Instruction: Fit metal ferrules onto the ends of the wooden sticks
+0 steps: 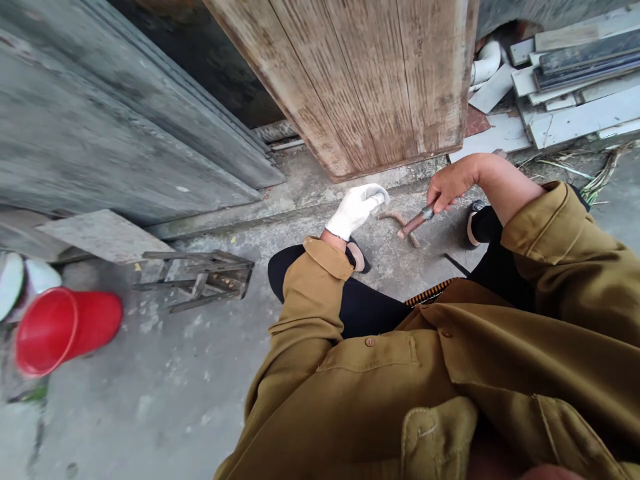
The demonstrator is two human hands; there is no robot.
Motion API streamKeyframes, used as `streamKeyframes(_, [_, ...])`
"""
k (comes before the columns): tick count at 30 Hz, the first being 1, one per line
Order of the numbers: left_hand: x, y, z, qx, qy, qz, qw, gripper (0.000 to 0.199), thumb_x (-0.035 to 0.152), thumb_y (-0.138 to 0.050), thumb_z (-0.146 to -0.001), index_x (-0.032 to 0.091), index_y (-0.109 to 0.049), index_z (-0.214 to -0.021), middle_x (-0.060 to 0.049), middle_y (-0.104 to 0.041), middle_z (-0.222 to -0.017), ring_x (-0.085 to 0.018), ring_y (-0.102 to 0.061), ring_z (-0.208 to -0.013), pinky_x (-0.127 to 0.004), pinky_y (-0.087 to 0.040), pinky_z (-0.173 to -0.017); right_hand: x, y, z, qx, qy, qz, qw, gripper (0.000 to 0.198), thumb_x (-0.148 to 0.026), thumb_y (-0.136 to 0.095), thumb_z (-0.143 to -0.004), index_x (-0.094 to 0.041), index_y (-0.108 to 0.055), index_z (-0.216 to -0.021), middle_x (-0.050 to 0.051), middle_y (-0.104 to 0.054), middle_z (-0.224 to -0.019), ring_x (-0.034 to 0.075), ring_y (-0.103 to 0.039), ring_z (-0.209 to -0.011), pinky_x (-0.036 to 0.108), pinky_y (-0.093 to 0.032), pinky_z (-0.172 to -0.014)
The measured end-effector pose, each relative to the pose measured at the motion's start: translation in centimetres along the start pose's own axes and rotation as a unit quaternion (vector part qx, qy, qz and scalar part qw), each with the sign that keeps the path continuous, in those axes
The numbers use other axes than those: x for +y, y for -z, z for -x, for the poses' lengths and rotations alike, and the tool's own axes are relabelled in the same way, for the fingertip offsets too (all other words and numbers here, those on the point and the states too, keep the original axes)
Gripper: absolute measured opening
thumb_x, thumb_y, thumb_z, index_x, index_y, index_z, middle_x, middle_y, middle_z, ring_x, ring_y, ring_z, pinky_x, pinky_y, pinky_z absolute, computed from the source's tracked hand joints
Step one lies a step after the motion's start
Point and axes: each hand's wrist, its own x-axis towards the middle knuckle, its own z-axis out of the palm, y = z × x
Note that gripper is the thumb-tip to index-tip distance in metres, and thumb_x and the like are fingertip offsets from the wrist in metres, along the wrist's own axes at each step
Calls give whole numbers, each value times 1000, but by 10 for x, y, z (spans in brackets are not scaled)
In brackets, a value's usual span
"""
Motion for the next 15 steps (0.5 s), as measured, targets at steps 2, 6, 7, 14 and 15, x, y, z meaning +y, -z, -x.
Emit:
streamKeyframes(2, [-6,0,-3,18,6,-7,1000,28,44,-75,-85,16,-71,-85,-5,-71,-79,-10,-48,-60,-25,-38,-56,-9,-2,11,-12,104,-85,991,36,-51,-78,-97,-15,-75,-95,-1,-64,-75,10,-54,-66,25,-40,-65])
streamKeyframes(6, [-14,-9,-8,-23,27,18,999,30,47,-75,-87,17,-69,-85,2,-54,-61,-10,-43,-52,-25,-32,-51,-11,4,27,294,219,-262,892,41,-56,-77,-97,-17,-66,-91,0,-63,-79,10,-52,-68,24,-41,-63])
streamKeyframes(7, [-13,-12,-8,-40,28,30,998,32,48,-75,-87,17,-69,-84,2,-51,-60,-10,-41,-51,-26,-30,-50,-7,7,27,378,198,-278,861,38,-52,-75,-100,-18,-64,-89,0,-61,-78,10,-50,-68,24,-40,-62])
streamKeyframes(14, [4,-18,1,-115,19,26,993,32,47,-78,-87,15,-73,-87,-3,-64,-72,-9,-41,-55,-26,-31,-53,25,11,-10,455,-73,-41,887,22,-36,-77,-98,-21,-69,-85,8,-61,-72,26,-61,-96,36,-45,-85])
streamKeyframes(15, [4,-16,2,-96,14,20,995,31,46,-77,-87,15,-73,-86,-4,-65,-73,-9,-42,-55,-26,-32,-54,23,8,-14,382,-95,-10,919,21,-34,-80,-96,-20,-71,-83,8,-63,-72,27,-63,-96,37,-46,-85])
